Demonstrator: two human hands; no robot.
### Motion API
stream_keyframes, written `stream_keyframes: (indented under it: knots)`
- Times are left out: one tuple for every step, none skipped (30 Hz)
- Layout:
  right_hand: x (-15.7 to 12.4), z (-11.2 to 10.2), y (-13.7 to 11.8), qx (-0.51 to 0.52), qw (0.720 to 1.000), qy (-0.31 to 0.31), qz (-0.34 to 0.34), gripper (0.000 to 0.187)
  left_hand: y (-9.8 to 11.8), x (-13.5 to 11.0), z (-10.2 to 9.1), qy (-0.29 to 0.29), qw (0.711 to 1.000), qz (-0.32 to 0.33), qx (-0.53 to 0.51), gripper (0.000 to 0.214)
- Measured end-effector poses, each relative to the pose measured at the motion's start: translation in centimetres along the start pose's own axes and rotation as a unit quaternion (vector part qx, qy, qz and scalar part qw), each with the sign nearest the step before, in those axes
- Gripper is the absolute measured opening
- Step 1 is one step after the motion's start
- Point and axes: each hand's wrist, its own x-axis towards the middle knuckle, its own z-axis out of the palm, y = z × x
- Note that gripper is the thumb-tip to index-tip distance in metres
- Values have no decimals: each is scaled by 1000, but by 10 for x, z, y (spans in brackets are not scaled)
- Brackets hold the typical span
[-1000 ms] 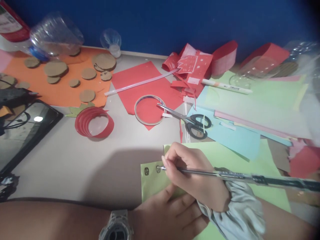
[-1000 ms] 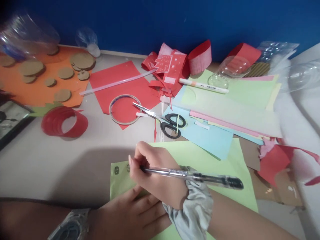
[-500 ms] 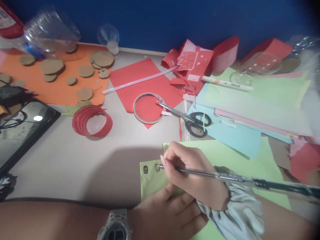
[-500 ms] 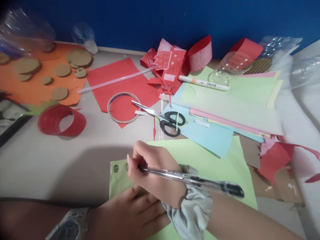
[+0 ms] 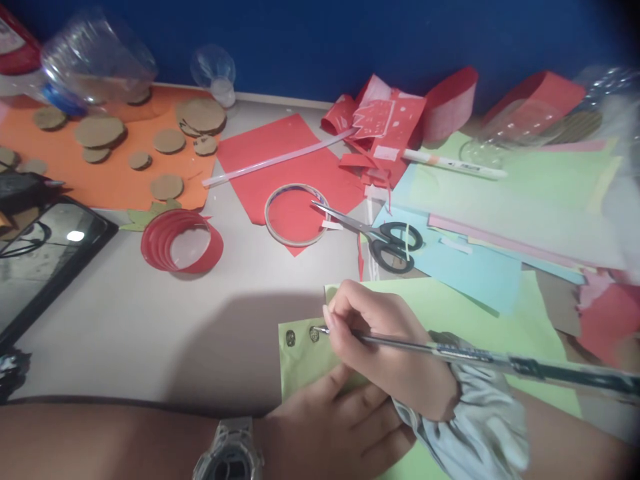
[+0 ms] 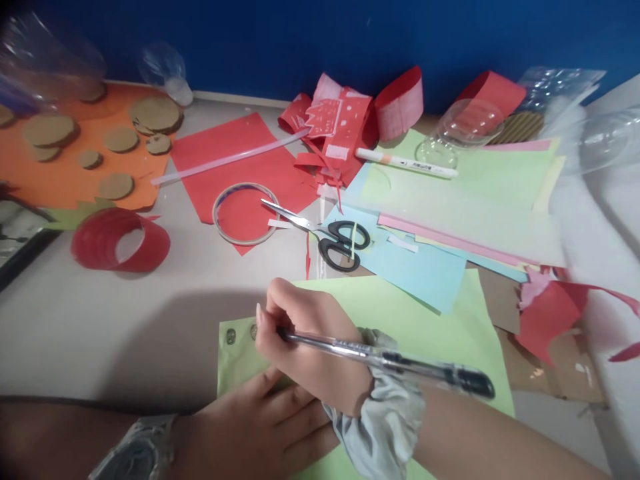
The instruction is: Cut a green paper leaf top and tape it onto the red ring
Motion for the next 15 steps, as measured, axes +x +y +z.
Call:
stream_keyframes:
  knots:
    - [0,0,-1,1,1000,0,1,25,0,0,0,1,1000,-1,-1,33]
    - [1,0,-1,5,1000,1,2,25,0,0,0,0,1000,-2,-1,33]
    - [1,-1,-2,10,1000,-1,4,25,0,0,0,2,1000,-2,0,33]
    - [1,-1,-3,14,1000,-4,6,25,0,0,0,6,1000,-1,-1,33]
    - [2,-2,-4,13,1000,-9,7,25,0,0,0,9,1000,-1,-1,33]
    - [2,-3,-4,9,1000,-17,7,25,0,1,0,12,1000,0,-1,33]
    - [2,-3,-4,4,1000,-21,6,24,0,1,0,12,1000,-1,-2,33]
    - [2,-3,-4,0,1000,-23,6,24,0,1,-1,11,1000,-2,-4,33]
    - [2,-3,-4,0,1000,-20,6,24,0,1,-1,9,1000,-3,-4,33]
    - [2,-2,-3,5,1000,-13,7,24,0,1,-1,7,1000,-5,-4,33]
    - [1,-2,-3,13,1000,-7,8,25,1,1,-1,7,1000,-5,-3,32]
    - [1,-2,-2,18,1000,-1,7,25,1,1,-1,5,1000,-6,-4,32]
    - [1,-2,-2,18,1000,1,5,25,1,1,-1,2,1000,-5,-5,32]
    - [1,-2,-2,14,1000,0,2,25,1,0,-1,-3,1000,-4,-8,32]
    - [1,-3,-2,6,1000,-6,-2,24,1,0,-1,-6,1000,-3,-12,32]
